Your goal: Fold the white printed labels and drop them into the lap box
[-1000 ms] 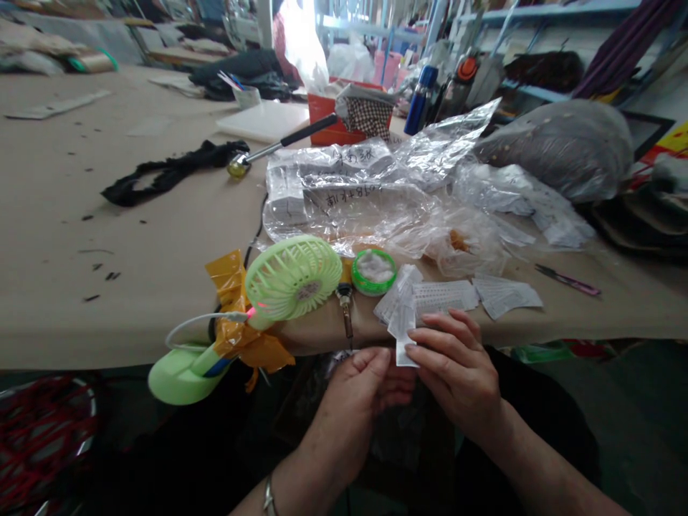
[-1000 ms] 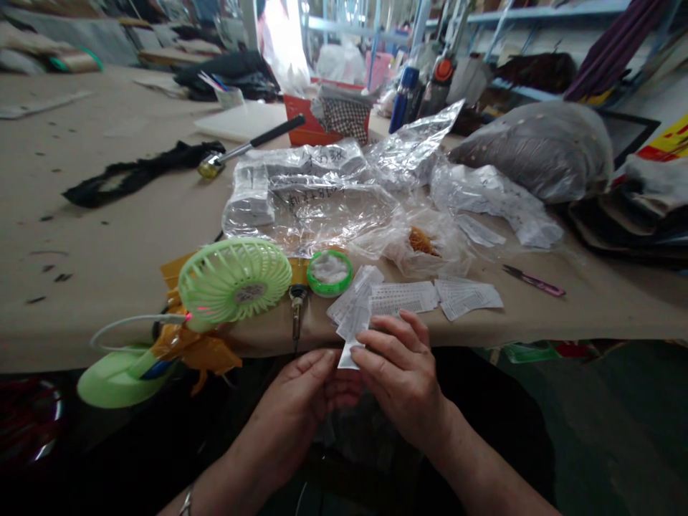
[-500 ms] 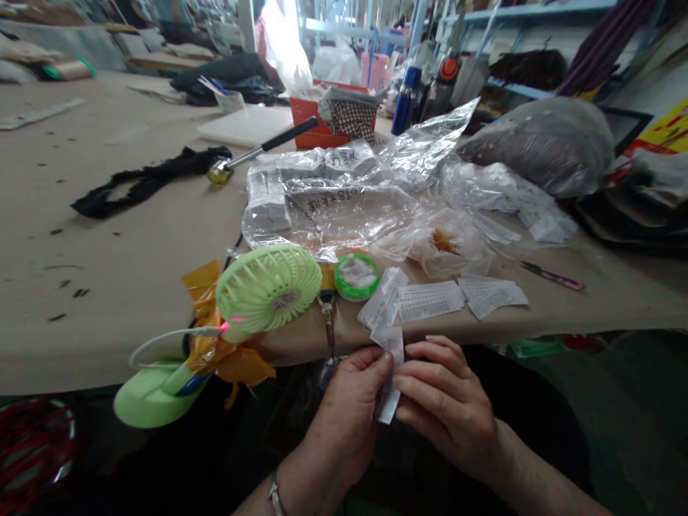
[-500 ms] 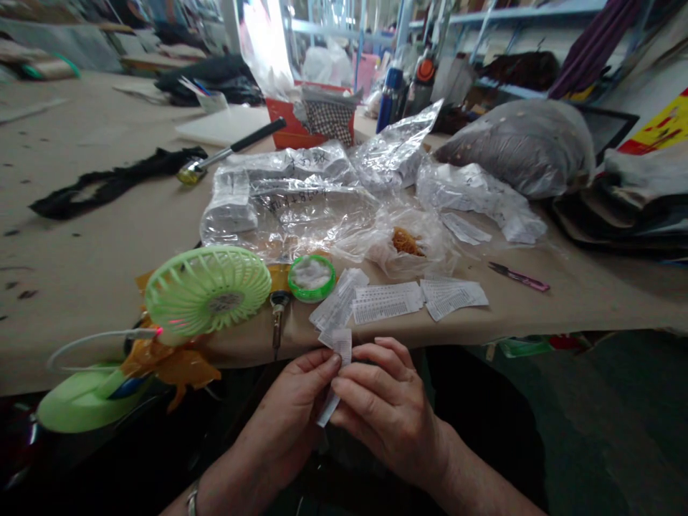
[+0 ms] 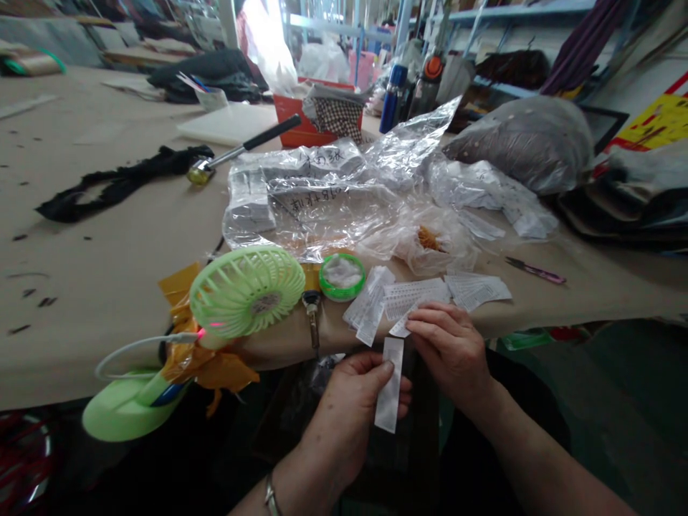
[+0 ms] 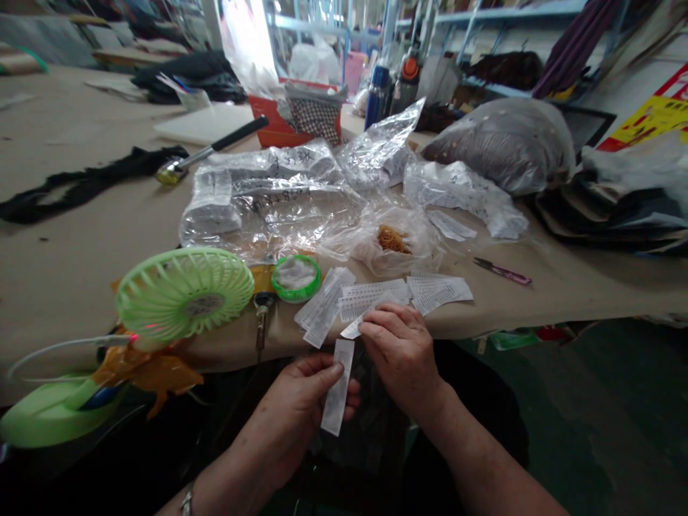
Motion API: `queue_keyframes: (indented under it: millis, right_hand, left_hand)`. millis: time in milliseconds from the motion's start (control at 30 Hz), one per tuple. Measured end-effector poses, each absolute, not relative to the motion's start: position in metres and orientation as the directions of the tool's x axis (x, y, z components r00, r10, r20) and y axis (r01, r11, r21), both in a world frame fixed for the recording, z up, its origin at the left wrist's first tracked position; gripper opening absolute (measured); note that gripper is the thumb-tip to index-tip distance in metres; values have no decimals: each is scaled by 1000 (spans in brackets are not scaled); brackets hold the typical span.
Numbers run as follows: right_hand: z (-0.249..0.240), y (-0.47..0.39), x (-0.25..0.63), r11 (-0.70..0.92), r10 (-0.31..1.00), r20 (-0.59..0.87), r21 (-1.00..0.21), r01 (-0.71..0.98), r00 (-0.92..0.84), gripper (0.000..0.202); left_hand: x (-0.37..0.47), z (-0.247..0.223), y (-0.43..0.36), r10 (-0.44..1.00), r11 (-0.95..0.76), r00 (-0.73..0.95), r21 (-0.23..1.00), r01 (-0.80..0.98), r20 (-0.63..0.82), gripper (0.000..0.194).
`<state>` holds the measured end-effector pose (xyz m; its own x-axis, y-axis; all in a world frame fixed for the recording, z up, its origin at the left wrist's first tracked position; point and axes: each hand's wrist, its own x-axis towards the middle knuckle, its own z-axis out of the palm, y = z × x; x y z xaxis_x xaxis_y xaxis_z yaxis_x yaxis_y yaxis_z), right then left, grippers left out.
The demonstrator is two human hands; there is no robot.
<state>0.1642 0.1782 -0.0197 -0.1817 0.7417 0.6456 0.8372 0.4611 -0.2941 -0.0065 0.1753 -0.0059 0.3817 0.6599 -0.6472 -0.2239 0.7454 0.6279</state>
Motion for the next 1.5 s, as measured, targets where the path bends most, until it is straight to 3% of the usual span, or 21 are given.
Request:
queue_keyframes:
  millis: [167, 300, 467, 800, 900, 1033, 1100, 1167, 1333, 1500]
  right_hand:
    - [-14, 166, 163, 590, 697, 697, -422, 689, -170, 18]
    - [-15, 150, 155, 687, 676, 654, -396, 609, -339, 13]
    - [-25, 145, 150, 720, 662, 622, -372, 586, -418, 11]
    - [-25, 141, 156, 725, 661, 618, -380, 574, -425, 12]
    - [-23, 141, 178, 637, 708, 622, -358, 683, -334, 28]
    - [-27, 148, 220, 255, 787, 610, -188, 949, -90, 42]
    - [-30, 151, 235, 155, 816, 574, -93, 983, -75, 40]
    - [-32, 153, 243, 163, 823, 558, -55, 985, -105, 32]
    - [-36, 154, 250, 254, 752, 650, -128, 959, -112, 24]
    - [-30, 151, 250, 310, 704, 709, -332, 891, 19, 22]
  left_hand:
    - [-4, -5, 179, 627, 768, 436, 606, -207, -645, 11]
    - [-3, -5, 179, 647, 755, 508, 574, -317, -569, 15]
    - [-1, -4, 177, 668, 744, 485, 481, -464, -565, 14]
    - [4, -9, 173, 644, 764, 532, 496, -412, -550, 12]
    - [5, -10, 172, 611, 791, 498, 502, -351, -615, 13]
    - [8, -13, 170, 587, 808, 441, 530, -258, -679, 13]
    - [10, -15, 169, 584, 809, 435, 536, -242, -686, 12]
    - [11, -16, 168, 582, 810, 432, 538, -234, -689, 14]
    - [10, -15, 168, 590, 803, 427, 553, -222, -685, 18]
    - [11, -11, 170, 603, 793, 416, 571, -214, -681, 15]
